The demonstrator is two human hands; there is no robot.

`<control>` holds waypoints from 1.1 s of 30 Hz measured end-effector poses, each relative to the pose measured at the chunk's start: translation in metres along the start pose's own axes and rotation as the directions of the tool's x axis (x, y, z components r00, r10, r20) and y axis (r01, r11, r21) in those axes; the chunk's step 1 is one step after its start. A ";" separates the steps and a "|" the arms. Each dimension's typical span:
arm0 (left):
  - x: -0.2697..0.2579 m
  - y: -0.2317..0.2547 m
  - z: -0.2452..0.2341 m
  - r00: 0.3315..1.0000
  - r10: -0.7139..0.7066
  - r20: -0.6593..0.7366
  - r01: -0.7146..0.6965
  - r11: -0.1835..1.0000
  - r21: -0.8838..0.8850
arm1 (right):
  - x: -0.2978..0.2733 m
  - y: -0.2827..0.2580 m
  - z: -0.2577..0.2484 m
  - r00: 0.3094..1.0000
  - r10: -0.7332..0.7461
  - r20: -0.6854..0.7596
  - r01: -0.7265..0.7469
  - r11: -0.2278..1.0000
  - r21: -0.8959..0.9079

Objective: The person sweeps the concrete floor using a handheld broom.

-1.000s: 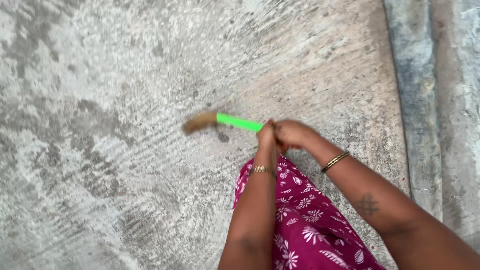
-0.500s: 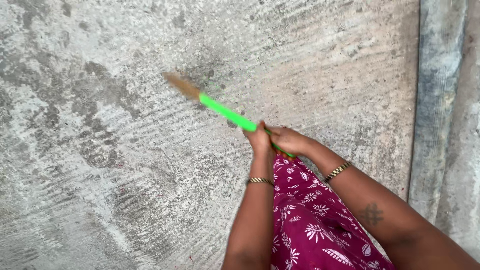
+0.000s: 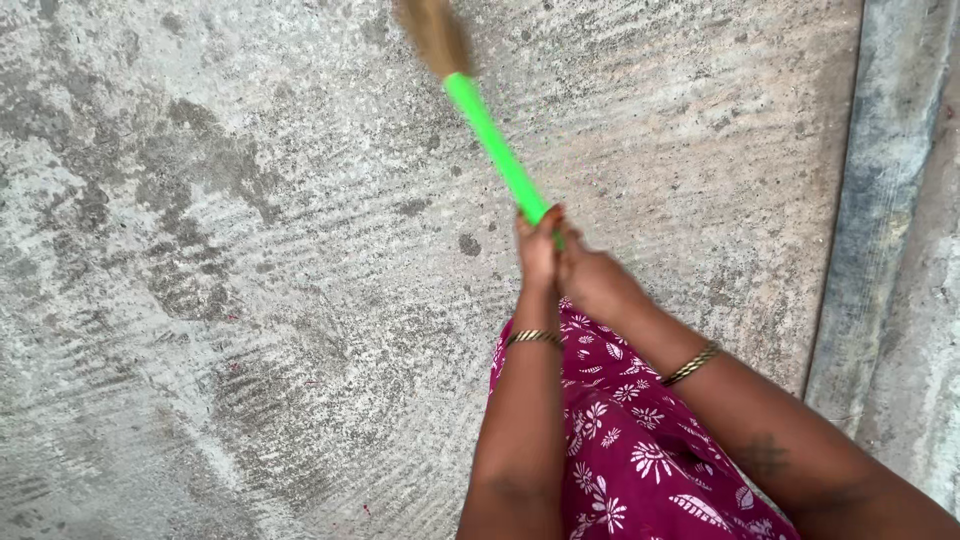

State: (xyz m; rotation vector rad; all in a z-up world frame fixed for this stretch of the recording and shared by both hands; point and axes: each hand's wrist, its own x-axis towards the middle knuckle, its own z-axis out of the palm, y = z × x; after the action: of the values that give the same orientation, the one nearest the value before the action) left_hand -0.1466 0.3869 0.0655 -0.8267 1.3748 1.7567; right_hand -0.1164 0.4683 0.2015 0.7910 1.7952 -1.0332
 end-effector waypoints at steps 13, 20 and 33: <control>0.074 -0.044 -0.106 0.977 0.065 -0.204 -0.009 0.964 0.265 | 0.063 -0.004 0.072 0.990 -0.139 0.003 0.138 0.985 0.108; 0.077 0.067 -0.044 0.939 0.323 0.115 -0.337 0.806 0.487 | 0.067 -0.052 0.063 0.952 -0.124 -0.280 0.197 0.947 0.252; 0.163 0.084 -0.148 0.973 -0.185 -0.136 0.193 0.980 0.048 | 0.128 -0.135 0.071 1.000 -0.002 0.013 -0.003 0.931 0.364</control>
State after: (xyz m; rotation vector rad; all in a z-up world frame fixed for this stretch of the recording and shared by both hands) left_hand -0.2963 0.2566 -0.0616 -1.0194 1.3781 1.5298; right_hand -0.2532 0.3560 0.1101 1.0037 1.6106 -1.3916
